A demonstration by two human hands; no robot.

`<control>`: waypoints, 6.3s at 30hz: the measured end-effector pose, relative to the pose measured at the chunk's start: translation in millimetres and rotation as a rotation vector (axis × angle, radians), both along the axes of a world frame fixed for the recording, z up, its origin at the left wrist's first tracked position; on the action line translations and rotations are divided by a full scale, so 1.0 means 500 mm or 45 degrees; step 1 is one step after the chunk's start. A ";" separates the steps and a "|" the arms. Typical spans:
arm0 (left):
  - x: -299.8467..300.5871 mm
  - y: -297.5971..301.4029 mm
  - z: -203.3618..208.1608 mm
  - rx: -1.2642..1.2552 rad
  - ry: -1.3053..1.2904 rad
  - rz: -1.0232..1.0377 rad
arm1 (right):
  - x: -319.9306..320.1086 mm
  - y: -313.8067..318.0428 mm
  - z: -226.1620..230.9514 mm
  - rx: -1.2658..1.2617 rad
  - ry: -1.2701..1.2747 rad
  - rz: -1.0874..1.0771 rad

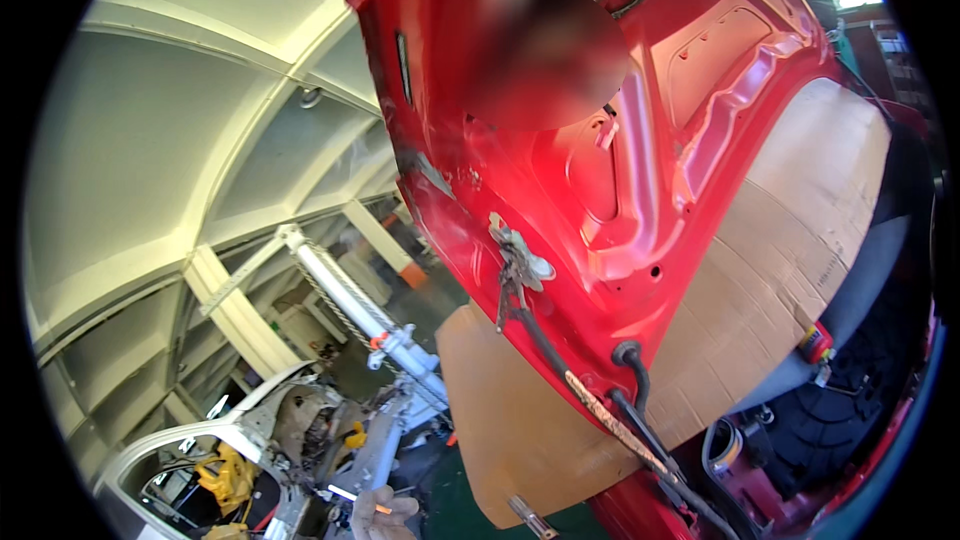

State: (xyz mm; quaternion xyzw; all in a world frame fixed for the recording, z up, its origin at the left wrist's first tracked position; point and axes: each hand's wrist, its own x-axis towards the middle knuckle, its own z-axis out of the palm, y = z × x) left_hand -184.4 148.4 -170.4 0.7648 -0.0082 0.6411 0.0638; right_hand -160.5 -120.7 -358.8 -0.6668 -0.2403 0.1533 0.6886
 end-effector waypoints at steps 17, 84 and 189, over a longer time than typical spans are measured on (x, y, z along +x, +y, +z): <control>0.009 -0.146 0.015 -0.501 0.134 -0.623 | 0.024 -0.029 -0.080 -0.121 0.116 0.205; 0.312 -0.298 0.250 0.366 0.238 -0.489 | 0.263 0.060 0.411 0.863 -0.076 -0.214; 0.287 -0.210 0.269 0.264 0.439 -0.711 | 0.214 0.164 0.422 0.922 -0.050 -0.358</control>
